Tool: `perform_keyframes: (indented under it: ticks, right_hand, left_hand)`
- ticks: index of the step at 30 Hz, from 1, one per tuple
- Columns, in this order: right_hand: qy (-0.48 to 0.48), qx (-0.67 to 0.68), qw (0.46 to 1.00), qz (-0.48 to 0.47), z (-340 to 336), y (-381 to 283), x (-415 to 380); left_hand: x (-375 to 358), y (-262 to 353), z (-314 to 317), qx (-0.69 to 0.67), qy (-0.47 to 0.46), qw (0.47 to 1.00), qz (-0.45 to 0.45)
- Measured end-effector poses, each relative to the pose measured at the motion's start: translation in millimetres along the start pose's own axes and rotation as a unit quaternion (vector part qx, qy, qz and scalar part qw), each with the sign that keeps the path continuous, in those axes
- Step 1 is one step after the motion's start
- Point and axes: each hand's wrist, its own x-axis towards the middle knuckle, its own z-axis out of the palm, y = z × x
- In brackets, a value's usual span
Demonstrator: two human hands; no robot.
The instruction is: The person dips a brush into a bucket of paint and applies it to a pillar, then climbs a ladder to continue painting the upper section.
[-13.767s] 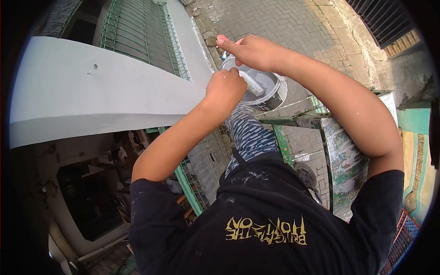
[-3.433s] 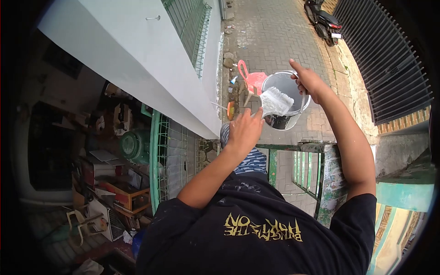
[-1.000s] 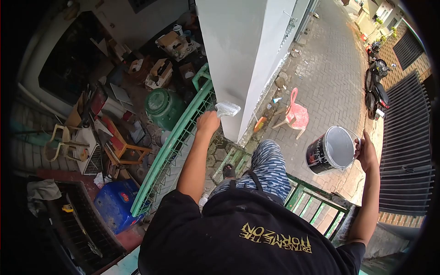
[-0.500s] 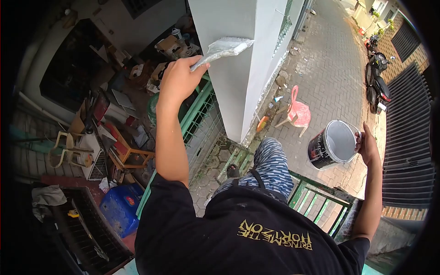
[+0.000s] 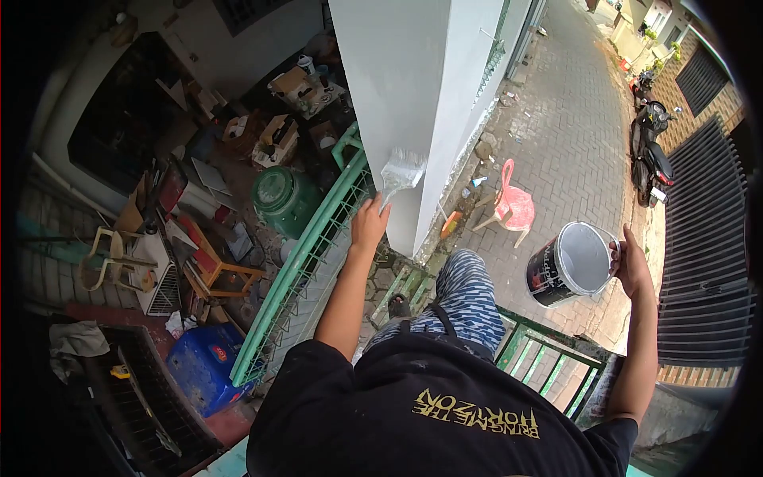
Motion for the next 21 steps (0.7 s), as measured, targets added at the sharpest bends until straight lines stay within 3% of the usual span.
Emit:
perform_keyframes:
  ticks: [2,6,8,11,15,17,21]
  right_hand:
    - [0.0,0.002,1.0,-0.003,-2,3,3]
    - [0.002,0.002,1.0,-0.011,-5,6,7]
    - [0.005,0.002,1.0,-0.007,-6,7,7]
    - [0.016,-0.005,1.0,-0.005,-6,7,8]
    - [0.013,-0.015,1.0,-0.003,-8,9,13]
    - [0.009,-0.022,1.0,-0.003,-4,6,9]
    - [0.004,-0.02,1.0,0.0,-4,6,8]
  left_hand:
    - [-16,-15,11,0.043,-0.106,0.993,-0.042]
    - [-26,-17,7,0.024,-0.121,0.991,-0.054]
    - [-22,-9,-7,-0.039,-0.008,0.999,-0.033]
    - [-3,40,-73,-0.104,0.043,0.992,-0.06]
    - [25,82,-122,-0.193,0.197,0.961,0.036]
    - [47,129,-157,-0.218,0.2,0.954,0.043]
    - [75,154,-162,-0.202,0.23,0.949,0.07]
